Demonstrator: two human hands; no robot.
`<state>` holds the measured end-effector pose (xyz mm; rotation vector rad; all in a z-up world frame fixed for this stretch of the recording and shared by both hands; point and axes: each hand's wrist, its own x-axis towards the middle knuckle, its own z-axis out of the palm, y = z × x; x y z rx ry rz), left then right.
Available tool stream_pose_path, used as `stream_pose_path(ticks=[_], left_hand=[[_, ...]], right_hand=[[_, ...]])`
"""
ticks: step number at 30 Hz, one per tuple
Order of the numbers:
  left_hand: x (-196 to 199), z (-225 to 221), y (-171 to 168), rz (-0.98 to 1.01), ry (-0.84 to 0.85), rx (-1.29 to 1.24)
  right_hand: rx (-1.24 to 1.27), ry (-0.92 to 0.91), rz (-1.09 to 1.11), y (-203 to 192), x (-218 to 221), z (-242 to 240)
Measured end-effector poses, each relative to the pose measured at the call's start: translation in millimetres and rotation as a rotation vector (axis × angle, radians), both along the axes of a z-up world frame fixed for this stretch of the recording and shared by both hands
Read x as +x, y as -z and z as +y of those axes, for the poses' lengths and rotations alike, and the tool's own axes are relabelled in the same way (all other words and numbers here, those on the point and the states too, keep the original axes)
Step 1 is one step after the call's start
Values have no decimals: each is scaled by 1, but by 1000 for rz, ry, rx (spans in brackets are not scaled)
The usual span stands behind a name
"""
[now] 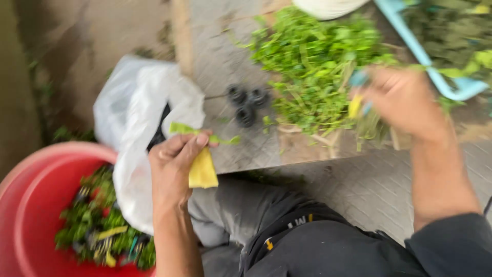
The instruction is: Wraps a sponge seedling starter around a plant stem and inserts it into a net pot.
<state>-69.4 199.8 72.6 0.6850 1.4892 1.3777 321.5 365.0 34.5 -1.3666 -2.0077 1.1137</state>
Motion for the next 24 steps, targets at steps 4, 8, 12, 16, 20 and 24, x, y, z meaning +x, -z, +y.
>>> stream_pose_path(ticks=[4, 8, 12, 16, 20, 24], left_hand=[[17, 10, 15, -26, 136, -10], [21, 8, 18, -119, 143, 113], [21, -13, 30, -242, 190, 62], [21, -25, 27, -200, 283, 132], [10, -45, 31, -237, 176, 120], [7, -48, 50, -209, 37, 84]], right_hand=[[771, 196, -318, 34, 135, 81], [542, 268, 38, 27, 49, 78], [227, 3, 317, -15, -68, -19], [-201, -516, 562, -10, -162, -77], [-478, -517, 576, 15, -175, -91], [-452, -510, 357, 11, -180, -92]])
